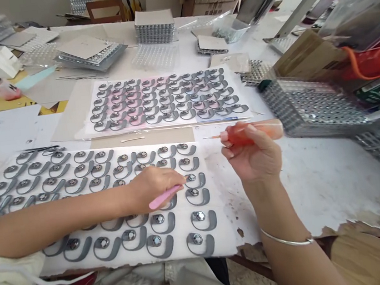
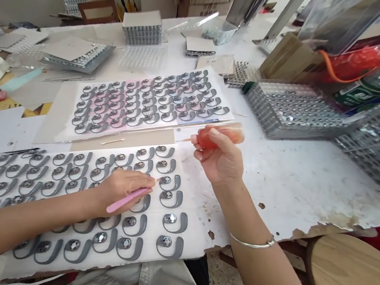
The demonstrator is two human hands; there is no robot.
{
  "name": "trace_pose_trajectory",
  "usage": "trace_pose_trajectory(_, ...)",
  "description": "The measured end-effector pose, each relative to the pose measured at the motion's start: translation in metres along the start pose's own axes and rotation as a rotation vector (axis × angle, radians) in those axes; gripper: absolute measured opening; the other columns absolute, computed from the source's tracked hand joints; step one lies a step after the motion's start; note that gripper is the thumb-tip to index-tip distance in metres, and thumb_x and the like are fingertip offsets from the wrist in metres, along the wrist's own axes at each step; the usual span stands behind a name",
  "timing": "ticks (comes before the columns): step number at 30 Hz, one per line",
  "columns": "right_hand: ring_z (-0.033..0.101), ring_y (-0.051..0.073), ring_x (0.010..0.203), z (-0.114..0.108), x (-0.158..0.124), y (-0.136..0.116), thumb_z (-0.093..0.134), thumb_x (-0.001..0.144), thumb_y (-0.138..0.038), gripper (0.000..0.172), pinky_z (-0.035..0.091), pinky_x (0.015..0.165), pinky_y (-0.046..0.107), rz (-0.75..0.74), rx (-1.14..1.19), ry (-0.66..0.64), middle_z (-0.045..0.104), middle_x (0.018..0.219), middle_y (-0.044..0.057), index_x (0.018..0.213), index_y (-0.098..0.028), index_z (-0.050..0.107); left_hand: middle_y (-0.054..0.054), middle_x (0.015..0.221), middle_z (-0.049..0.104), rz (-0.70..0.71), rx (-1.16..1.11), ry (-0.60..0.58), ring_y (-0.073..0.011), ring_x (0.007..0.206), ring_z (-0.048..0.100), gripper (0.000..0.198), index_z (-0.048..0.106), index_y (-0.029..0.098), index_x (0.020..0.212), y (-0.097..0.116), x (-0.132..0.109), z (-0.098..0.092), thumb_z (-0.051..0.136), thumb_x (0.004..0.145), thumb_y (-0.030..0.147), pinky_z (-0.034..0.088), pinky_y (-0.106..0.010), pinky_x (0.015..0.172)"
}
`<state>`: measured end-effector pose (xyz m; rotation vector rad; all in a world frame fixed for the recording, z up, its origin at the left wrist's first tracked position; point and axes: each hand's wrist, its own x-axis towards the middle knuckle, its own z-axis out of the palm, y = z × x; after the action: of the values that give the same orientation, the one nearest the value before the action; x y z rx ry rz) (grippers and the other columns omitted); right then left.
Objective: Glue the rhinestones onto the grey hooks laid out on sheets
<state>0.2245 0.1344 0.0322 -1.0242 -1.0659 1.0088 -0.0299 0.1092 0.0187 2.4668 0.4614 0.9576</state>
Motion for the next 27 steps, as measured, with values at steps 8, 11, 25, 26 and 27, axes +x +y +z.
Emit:
trace_pose_trajectory(8,0.054,0.012,0.044,0.024,-0.017,0.003,0.075,0.066,-0.061,0.049,0.026,0.030,0.019,0.160,0.105,0.102,0.051,0.058,-0.005,0.078,-0.020,0.050,-0.012,0.089,0.075,0.222,0.359,0.025,-0.0165,0.071,0.072,0.018,0.065,0.009,0.094,0.008,0.004,0.021,0.047,0.092,0.006,0.059,-0.026,0.056)
trace_pose_trajectory(11,0.056,0.012,0.041,0.028,-0.022,0.005,0.075,0.071,-0.056,0.045,0.028,0.029,0.020,0.066,0.043,0.085,0.053,0.056,-0.005,0.074,-0.021,0.046,-0.012,0.087,0.075,0.201,0.379,0.030,-0.0170,0.070,0.072,0.017,0.065,0.007,0.092,0.009,0.003,0.023,0.048,0.090,0.004,0.059,-0.026,0.054)
trace_pose_trajectory(25,0.056,0.013,0.045,0.039,-0.041,0.008,0.064,0.087,-0.037,0.033,0.045,0.046,0.028,-0.250,-0.313,-0.087,0.056,0.051,-0.003,0.061,-0.020,0.052,-0.014,0.076,0.071,0.254,0.571,-0.065,-0.0167,0.054,0.062,0.022,0.067,0.006,0.080,0.017,0.000,0.029,0.046,0.088,0.001,0.053,-0.028,0.046)
trace_pose_trajectory(26,0.056,0.013,0.046,0.039,-0.041,0.009,0.064,0.087,-0.036,0.032,0.045,0.046,0.029,-0.251,-0.327,-0.098,0.056,0.052,-0.003,0.061,-0.020,0.053,-0.014,0.074,0.070,0.264,0.579,-0.067,-0.0168,0.053,0.062,0.021,0.067,0.005,0.081,0.017,0.000,0.029,0.047,0.087,0.001,0.052,-0.028,0.045)
trace_pose_trajectory(27,0.056,0.013,0.047,0.039,-0.042,0.010,0.065,0.087,-0.035,0.032,0.045,0.046,0.029,-0.256,-0.343,-0.105,0.056,0.053,-0.002,0.061,-0.020,0.054,-0.014,0.073,0.070,0.271,0.586,-0.071,-0.0167,0.052,0.061,0.020,0.067,0.005,0.081,0.018,0.000,0.029,0.048,0.086,0.001,0.052,-0.028,0.044)
